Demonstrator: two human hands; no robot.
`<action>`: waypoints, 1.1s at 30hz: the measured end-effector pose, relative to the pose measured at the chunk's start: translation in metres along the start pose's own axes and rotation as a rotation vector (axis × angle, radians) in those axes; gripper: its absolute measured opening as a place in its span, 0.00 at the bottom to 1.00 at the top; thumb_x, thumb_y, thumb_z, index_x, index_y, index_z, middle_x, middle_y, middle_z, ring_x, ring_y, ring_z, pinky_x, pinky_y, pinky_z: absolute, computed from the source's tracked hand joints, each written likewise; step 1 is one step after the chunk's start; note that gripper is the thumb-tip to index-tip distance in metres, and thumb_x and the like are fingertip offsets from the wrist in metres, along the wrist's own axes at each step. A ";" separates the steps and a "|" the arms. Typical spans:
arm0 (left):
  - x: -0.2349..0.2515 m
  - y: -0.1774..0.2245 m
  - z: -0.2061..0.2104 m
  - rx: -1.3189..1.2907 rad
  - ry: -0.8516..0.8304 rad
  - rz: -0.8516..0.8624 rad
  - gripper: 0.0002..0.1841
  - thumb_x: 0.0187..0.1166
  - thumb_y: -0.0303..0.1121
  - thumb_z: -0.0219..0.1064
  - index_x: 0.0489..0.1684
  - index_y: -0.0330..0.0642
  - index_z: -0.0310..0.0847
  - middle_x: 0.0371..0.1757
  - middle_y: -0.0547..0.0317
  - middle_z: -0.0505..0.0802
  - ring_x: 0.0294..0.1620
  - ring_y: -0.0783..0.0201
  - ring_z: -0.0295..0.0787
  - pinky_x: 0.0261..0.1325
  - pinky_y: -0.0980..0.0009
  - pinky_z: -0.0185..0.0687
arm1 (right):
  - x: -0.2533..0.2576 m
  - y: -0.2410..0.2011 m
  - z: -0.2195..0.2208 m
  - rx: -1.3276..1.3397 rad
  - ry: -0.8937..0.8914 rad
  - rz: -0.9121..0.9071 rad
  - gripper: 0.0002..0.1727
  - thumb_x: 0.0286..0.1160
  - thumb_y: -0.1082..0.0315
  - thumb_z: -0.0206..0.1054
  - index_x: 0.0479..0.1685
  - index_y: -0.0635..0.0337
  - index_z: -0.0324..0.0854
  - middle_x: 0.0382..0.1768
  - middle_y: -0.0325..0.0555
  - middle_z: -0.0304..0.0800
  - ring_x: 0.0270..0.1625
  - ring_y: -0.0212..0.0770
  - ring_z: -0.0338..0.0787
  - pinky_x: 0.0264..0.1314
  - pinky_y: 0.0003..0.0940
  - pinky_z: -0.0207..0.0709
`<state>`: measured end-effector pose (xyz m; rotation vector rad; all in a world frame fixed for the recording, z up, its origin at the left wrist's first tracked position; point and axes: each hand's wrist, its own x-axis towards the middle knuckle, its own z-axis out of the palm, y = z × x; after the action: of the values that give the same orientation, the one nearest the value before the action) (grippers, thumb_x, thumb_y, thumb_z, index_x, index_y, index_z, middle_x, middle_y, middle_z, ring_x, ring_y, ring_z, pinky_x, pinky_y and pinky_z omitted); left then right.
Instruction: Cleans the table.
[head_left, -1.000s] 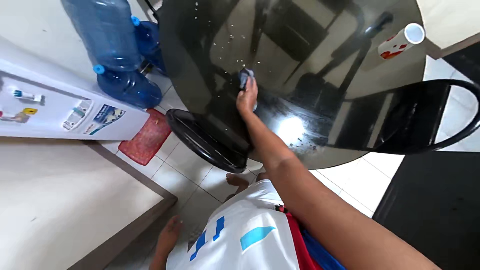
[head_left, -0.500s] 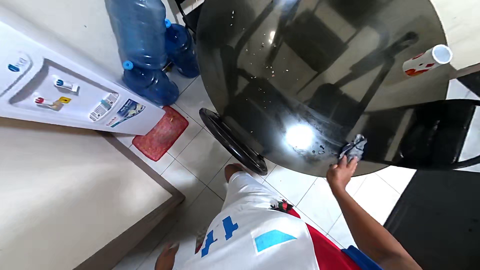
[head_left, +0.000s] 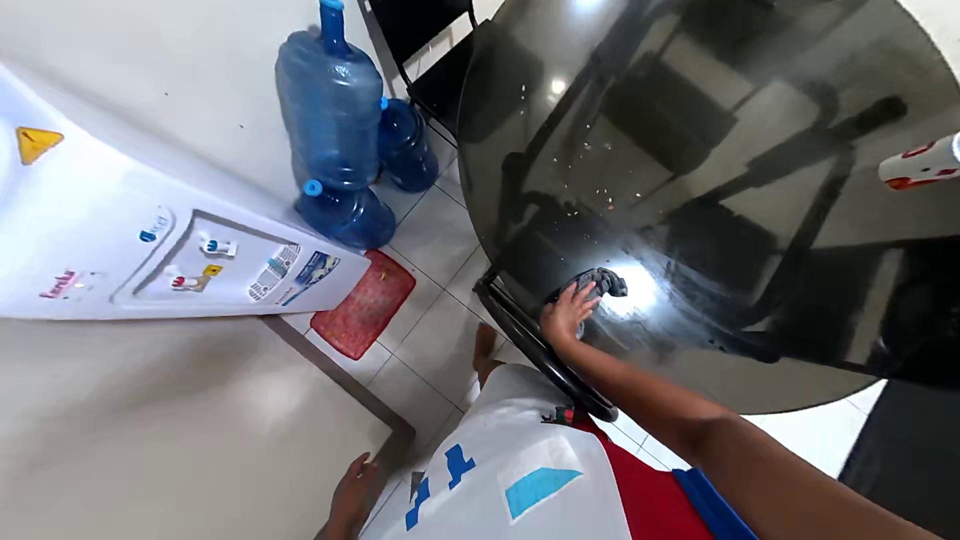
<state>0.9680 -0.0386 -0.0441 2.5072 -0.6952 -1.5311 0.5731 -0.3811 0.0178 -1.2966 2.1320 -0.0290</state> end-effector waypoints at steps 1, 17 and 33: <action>0.008 0.011 -0.015 -0.007 0.021 -0.014 0.26 0.88 0.36 0.64 0.82 0.33 0.70 0.69 0.32 0.87 0.71 0.38 0.84 0.76 0.40 0.73 | 0.009 -0.027 0.005 0.009 -0.008 0.040 0.45 0.81 0.65 0.60 0.94 0.73 0.38 0.92 0.76 0.16 0.94 0.78 0.24 0.92 0.72 0.28; 0.149 0.139 -0.126 0.305 -0.201 0.154 0.23 0.88 0.37 0.63 0.76 0.32 0.76 0.67 0.34 0.88 0.71 0.39 0.84 0.78 0.41 0.72 | 0.060 -0.116 -0.063 0.696 0.430 -0.170 0.45 0.79 0.73 0.59 0.97 0.61 0.40 0.95 0.64 0.37 0.95 0.59 0.51 0.91 0.56 0.58; 0.287 0.381 -0.241 0.448 -0.045 0.330 0.24 0.90 0.37 0.60 0.78 0.29 0.72 0.69 0.27 0.84 0.68 0.34 0.82 0.71 0.37 0.73 | 0.106 0.041 -0.030 0.090 0.568 0.430 0.39 0.88 0.57 0.50 0.92 0.75 0.47 0.93 0.78 0.28 0.95 0.74 0.29 0.96 0.66 0.32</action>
<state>1.1651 -0.5353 -0.0342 2.4676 -1.5195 -1.4396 0.4919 -0.4541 -0.0256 -0.8111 2.8144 -0.3433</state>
